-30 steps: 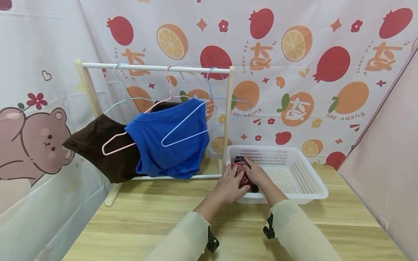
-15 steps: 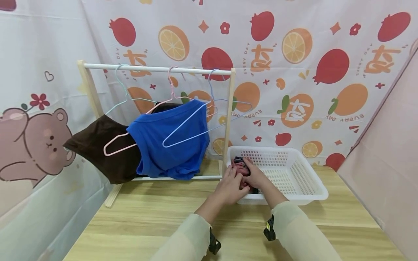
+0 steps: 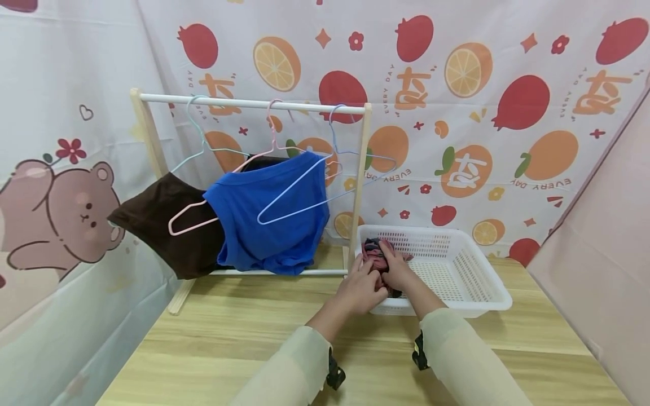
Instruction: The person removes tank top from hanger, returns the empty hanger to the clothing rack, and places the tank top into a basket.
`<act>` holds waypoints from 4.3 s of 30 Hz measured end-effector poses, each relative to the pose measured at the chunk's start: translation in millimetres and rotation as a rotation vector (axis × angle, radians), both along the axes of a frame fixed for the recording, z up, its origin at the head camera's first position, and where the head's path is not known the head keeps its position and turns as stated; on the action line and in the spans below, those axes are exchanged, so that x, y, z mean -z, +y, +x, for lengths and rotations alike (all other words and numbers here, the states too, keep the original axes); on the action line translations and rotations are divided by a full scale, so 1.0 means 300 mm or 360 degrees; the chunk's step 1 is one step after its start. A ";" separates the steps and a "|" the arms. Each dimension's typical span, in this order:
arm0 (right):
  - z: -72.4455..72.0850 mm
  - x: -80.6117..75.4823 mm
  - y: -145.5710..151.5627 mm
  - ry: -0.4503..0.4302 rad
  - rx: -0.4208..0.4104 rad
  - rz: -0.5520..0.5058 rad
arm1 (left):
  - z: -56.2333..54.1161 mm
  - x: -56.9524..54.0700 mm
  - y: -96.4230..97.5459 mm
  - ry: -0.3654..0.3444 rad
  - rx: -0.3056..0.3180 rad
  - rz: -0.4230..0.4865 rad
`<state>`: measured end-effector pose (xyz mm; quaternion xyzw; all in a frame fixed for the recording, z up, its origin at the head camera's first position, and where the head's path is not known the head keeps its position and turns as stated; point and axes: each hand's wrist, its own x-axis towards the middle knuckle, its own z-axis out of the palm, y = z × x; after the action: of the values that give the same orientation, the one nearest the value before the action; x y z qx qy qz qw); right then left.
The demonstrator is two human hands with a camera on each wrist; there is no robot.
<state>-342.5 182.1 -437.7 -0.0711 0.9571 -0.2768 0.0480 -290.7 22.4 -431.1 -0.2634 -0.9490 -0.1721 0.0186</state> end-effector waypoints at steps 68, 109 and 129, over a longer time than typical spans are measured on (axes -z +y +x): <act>-0.125 -0.296 -0.226 0.0431 -0.0045 -0.1032 | 0.054 -0.337 -0.347 0.0487 -0.0030 0.0410; -0.174 -0.291 -0.229 0.0375 -0.0050 -0.1039 | -0.255 -0.817 -0.613 0.0526 -0.0827 0.0336; -0.148 -0.279 -0.221 0.0322 -0.0061 -0.1082 | -0.237 -0.826 -0.582 0.0448 -0.0973 0.0211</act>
<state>-386.9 115.7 -354.2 -0.1281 0.8086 -0.5701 -0.0683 -361.9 -152.3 -183.2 0.0139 -0.9589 -0.1817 0.2173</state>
